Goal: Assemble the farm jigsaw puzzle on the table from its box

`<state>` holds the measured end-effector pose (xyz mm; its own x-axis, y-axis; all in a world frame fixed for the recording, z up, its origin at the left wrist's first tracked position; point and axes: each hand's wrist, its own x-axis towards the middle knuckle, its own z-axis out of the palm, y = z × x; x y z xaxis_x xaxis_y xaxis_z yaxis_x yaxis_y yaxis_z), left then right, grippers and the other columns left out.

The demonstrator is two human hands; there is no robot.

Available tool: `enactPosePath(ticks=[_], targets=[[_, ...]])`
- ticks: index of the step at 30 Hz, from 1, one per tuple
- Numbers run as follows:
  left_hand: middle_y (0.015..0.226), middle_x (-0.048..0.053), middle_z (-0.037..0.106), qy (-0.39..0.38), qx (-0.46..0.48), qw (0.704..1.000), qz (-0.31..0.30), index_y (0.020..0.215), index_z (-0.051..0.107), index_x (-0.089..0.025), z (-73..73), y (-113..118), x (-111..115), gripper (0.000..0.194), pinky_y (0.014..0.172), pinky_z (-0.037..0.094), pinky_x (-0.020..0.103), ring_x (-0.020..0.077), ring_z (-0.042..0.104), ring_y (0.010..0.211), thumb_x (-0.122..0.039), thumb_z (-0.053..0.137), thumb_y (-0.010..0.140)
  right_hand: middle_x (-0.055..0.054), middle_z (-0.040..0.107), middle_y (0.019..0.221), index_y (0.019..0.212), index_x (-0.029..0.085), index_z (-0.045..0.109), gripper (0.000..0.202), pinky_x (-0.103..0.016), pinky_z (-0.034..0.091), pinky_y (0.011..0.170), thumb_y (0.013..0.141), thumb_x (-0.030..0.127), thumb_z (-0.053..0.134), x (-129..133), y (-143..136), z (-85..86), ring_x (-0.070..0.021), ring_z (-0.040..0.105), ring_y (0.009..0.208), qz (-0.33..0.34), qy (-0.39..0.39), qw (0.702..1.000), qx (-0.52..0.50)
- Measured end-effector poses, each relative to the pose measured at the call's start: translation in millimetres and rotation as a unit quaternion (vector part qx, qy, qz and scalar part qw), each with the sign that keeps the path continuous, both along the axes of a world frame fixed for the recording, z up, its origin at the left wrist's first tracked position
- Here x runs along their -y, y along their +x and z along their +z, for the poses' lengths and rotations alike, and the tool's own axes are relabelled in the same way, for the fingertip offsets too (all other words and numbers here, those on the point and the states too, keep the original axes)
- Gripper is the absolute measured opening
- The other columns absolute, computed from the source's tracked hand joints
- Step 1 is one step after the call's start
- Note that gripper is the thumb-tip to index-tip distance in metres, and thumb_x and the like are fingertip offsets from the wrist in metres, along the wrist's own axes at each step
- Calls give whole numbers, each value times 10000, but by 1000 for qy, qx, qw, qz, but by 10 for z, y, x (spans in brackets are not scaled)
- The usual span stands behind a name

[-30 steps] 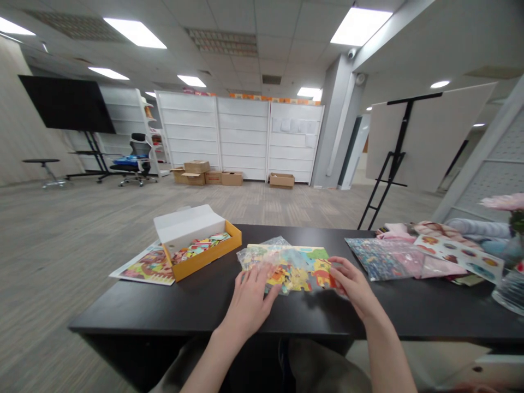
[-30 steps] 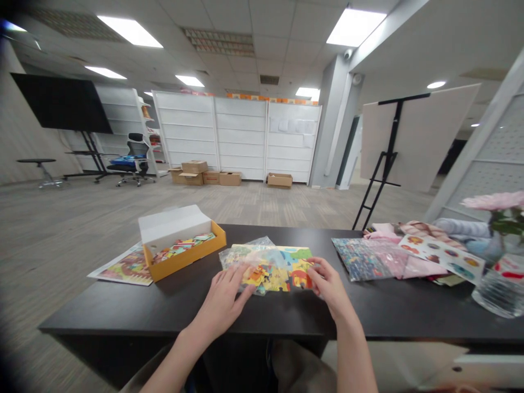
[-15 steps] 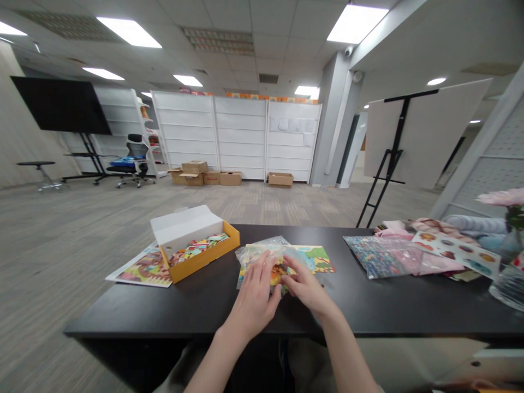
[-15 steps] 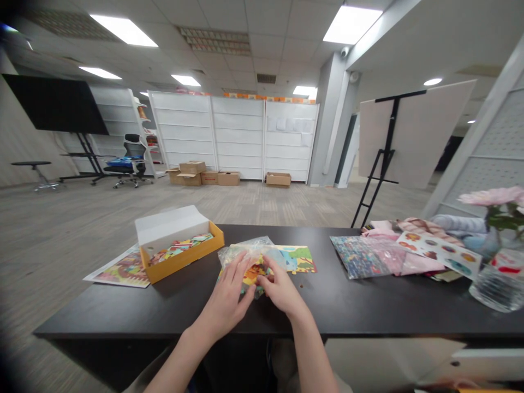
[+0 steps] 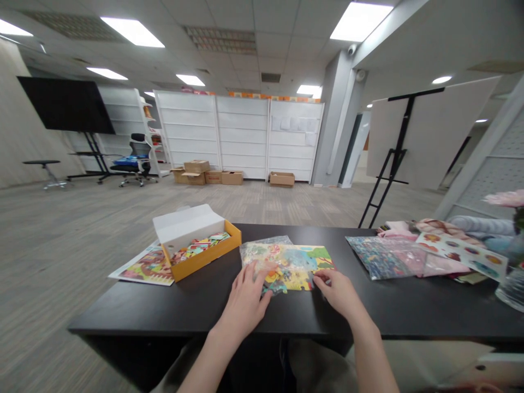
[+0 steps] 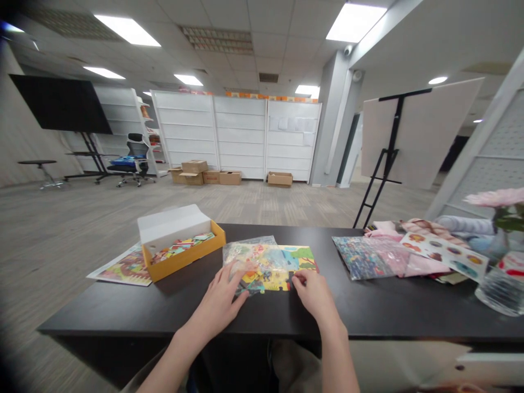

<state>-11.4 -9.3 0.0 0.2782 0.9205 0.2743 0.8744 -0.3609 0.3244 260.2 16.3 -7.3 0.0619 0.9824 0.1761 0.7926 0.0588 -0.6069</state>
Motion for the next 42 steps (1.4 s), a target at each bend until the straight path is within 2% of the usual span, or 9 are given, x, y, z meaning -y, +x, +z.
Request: enactPosePath(ticks=[5,12,18,22,25,28,31,39,42], targets=[[1490,138,459,-1,-2,1000,2,1400,499,-260,34,25,4,469,1087,434,493,326,419,1390,-277,532,932,-58,754,806,852,201,770,153,-285,450,673,804,264,639,33,-111,49,-217,681,744,-4,-29,999,37],[1338,108,588,-16,-16,999,-36,1337,512,-236,40,37,66,401,1046,474,425,287,538,1255,-309,543,943,-55,746,765,777,190,756,121,-275,433,630,750,296,706,54,48,49,-198,654,673,-38,-33,997,54],[1310,139,572,-45,-4,999,13,1393,430,-190,46,-39,-15,455,946,517,360,274,617,1169,-283,532,959,-57,733,756,802,176,736,173,-285,427,636,701,314,766,58,54,42,-208,657,692,-63,-42,995,57],[1267,141,588,-44,-10,998,51,1340,470,-164,32,-66,-82,408,896,527,343,273,666,1082,-298,558,965,-46,724,728,780,175,707,160,-272,422,622,693,293,770,45,52,40,-188,644,666,-65,-55,996,37],[1256,145,591,-30,-26,995,96,1348,465,-149,20,-58,-118,411,851,536,322,265,682,1045,-292,558,974,-37,717,712,738,180,678,136,-257,421,614,685,265,770,35,66,26,-173,635,661,-56,-62,996,10],[1232,145,596,-6,-42,992,116,1346,469,-135,2,-13,-134,383,823,543,306,254,688,1028,-261,530,989,-31,708,709,724,184,659,115,-257,414,608,701,252,749,30,77,10,-168,626,654,-40,-62,997,1],[1190,141,609,7,-56,993,104,1294,512,-120,-18,55,-121,324,829,553,317,259,681,1036,-248,513,996,-34,708,724,735,186,652,104,-264,411,610,713,250,732,27,88,-2,-176,630,664,-32,-59,998,-4],[1231,154,605,11,-65,995,79,1348,487,-107,-6,110,-77,388,874,559,336,273,656,1107,-265,520,996,-53,734,748,723,205,602,154,-289,437,666,777,338,658,4,117,-18,-205,666,711,-37,-40,997,-45],[1243,154,605,3,-62,996,66,1355,489,-123,7,120,-44,400,887,552,339,276,650,1122,-285,526,991,-22,717,706,831,215,594,146,-286,431,648,785,346,639,-7,101,-9,-201,657,675,-52,-34,996,-61]])
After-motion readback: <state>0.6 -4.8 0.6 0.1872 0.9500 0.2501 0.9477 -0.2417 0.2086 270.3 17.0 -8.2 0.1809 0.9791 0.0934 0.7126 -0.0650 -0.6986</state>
